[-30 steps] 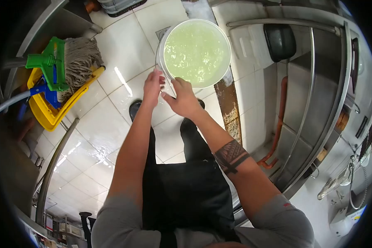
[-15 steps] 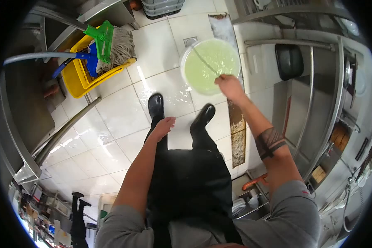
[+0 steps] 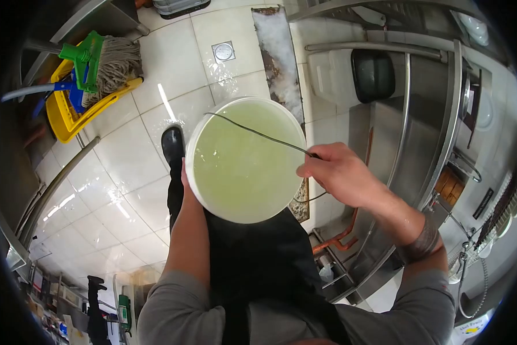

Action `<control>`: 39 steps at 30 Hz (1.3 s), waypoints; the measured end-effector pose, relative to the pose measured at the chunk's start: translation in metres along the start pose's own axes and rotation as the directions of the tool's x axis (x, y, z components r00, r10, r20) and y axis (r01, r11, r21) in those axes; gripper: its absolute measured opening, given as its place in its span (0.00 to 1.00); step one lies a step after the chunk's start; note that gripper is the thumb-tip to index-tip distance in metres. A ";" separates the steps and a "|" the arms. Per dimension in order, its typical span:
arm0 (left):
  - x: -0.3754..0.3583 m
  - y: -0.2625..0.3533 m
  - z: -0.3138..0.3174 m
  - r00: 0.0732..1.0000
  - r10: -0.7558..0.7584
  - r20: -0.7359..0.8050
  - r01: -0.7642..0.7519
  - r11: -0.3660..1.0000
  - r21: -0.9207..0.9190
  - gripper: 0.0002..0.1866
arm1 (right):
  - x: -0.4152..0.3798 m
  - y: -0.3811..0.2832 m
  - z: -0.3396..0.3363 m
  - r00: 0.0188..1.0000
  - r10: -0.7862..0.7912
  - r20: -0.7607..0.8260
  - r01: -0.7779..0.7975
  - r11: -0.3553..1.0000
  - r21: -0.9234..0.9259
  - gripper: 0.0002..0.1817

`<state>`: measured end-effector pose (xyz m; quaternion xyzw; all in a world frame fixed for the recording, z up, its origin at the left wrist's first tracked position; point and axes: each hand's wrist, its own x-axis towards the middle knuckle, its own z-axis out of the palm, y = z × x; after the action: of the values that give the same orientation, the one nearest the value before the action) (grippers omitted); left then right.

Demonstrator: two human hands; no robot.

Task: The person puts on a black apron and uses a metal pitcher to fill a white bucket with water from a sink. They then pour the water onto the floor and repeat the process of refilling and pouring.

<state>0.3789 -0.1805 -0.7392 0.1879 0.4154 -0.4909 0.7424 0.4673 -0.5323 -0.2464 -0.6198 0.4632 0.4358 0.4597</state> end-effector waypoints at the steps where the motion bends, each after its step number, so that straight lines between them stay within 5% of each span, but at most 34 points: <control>1: -0.005 -0.008 -0.014 1.000 0.018 -0.022 -0.018 0.999 -0.035 0.32 | 0.002 0.002 -0.001 0.994 -0.105 -0.008 0.104 0.992 -0.073 0.14; 3: -0.008 -0.015 -0.025 0.997 0.055 -0.056 -0.060 0.993 -0.099 0.32 | 0.011 0.010 -0.006 0.976 -0.217 -0.020 0.213 0.967 -0.141 0.14; 4: -0.034 -0.025 0.023 0.922 0.196 -0.333 -0.149 0.976 0.161 0.34 | 0.026 0.023 -0.005 0.941 -0.333 -0.051 0.309 0.914 -0.261 0.15; 6: -0.045 -0.035 0.075 0.699 0.192 -0.688 -0.027 0.970 0.243 0.35 | 0.064 0.050 -0.005 0.886 -0.457 -0.076 0.397 0.834 -0.382 0.15; 7: -0.039 -0.041 0.086 0.664 0.260 -0.701 -0.056 0.952 0.300 0.35 | 0.089 0.066 -0.005 0.857 -0.498 -0.134 0.399 0.805 -0.439 0.16; 15: 0.050 -0.035 0.137 0.719 0.367 -0.590 0.077 0.802 0.593 0.31 | 0.198 0.091 -0.044 0.768 -0.511 -0.386 0.268 0.804 -0.532 0.18; 20: 0.077 -0.017 0.176 0.812 0.357 -0.461 0.045 0.750 0.660 0.29 | 0.197 0.089 -0.069 0.738 -0.448 -0.505 0.219 0.866 -0.449 0.20; 26: 0.075 0.009 0.199 0.925 0.190 -0.328 0.054 0.790 0.611 0.30 | 0.154 0.066 -0.068 0.592 -0.515 -0.619 0.263 0.850 -0.456 0.19; 34: 0.047 0.039 0.185 0.925 0.129 -0.356 0.083 0.849 0.522 0.24 | 0.126 0.058 -0.032 0.638 -0.471 -0.609 0.239 0.873 -0.425 0.19; 36: 0.052 0.055 0.164 0.899 0.194 -0.392 0.069 0.822 0.565 0.26 | 0.120 0.067 -0.023 0.665 -0.436 -0.607 0.269 0.897 -0.351 0.20; 38: 0.038 0.065 0.168 0.966 0.098 -0.239 0.069 0.794 0.604 0.18 | 0.132 0.090 -0.014 0.675 -0.415 -0.610 0.287 0.909 -0.301 0.20; 39: 0.028 0.066 0.176 0.937 0.159 -0.310 0.094 0.741 0.665 0.20 | 0.136 0.105 -0.008 0.688 -0.376 -0.620 0.269 0.927 -0.263 0.20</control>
<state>0.5177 -0.2879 -0.6675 0.5328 0.3316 -0.5529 0.5482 0.3914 -0.5790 -0.3934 -0.8379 0.4445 0.1343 0.2869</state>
